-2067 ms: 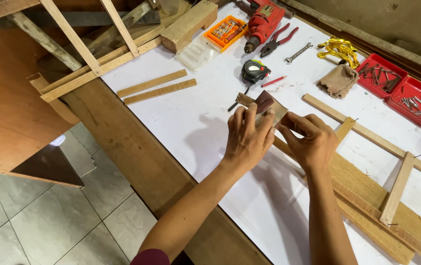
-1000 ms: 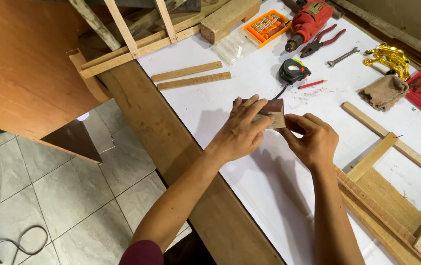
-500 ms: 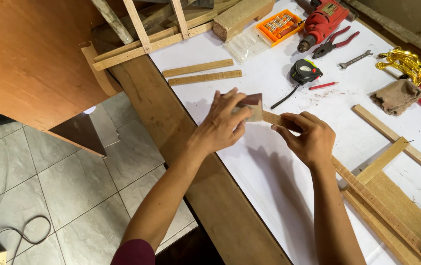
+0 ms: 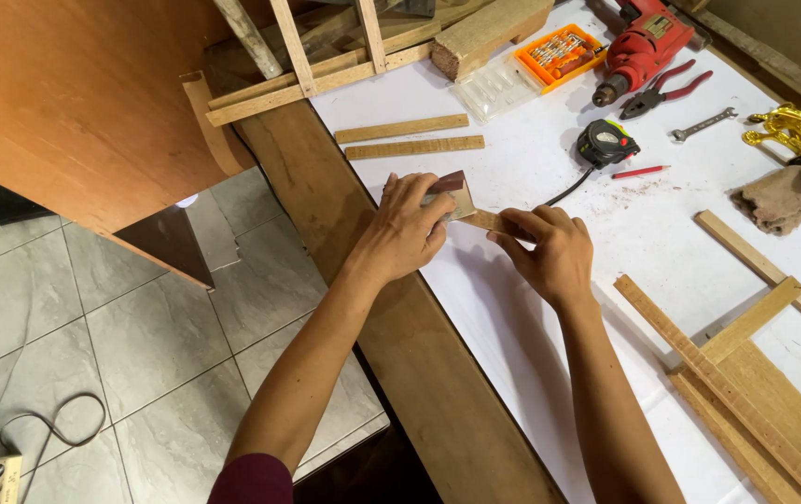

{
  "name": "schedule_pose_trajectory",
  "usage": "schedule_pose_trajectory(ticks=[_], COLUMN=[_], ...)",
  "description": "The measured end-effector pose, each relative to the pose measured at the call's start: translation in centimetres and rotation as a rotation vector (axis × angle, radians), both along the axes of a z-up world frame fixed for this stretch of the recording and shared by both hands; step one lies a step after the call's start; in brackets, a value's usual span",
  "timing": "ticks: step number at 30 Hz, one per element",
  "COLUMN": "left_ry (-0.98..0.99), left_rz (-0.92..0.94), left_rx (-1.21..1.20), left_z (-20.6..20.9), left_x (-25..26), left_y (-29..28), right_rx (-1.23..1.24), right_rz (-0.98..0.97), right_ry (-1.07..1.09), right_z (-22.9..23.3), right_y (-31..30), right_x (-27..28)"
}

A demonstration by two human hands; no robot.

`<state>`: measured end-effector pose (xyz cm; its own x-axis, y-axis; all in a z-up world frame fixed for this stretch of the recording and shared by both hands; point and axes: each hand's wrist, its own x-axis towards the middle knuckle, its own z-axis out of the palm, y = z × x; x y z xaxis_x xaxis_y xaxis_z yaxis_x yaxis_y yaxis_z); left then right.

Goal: The person sands wooden slats and a small frame assembly with a sanding block, working over the surfaces and edges. They then measure the frame with a tape measure, pick nails from a tray, hammer nails into the frame joints, and lift the assembled wooden frame.

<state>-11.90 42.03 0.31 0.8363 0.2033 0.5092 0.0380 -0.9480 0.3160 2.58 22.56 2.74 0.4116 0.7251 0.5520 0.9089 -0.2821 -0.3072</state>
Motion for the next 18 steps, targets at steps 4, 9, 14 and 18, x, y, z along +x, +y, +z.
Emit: schedule_pose_trajectory(ticks=[4,9,14,18], left_ry=[0.128,-0.010,0.122,0.013], left_rz=[0.075,0.091,0.071,-0.061], left_rx=[-0.040,0.029,0.000,-0.005], left_z=[-1.9,-3.6,-3.7,-3.2], left_x=[-0.1,0.0,1.0,1.5], left_y=[0.9,0.9,-0.4,-1.3], right_rx=[-0.028,0.046,-0.081,-0.104], right_rz=[0.038,0.018,-0.103,-0.159], right_ry=[-0.041,-0.183,-0.095,0.037], right_z=[-2.7,-2.5,-5.8,-3.6], right_y=[1.4,1.1,0.1,0.1], right_x=[0.8,-1.0,-2.4,-3.9])
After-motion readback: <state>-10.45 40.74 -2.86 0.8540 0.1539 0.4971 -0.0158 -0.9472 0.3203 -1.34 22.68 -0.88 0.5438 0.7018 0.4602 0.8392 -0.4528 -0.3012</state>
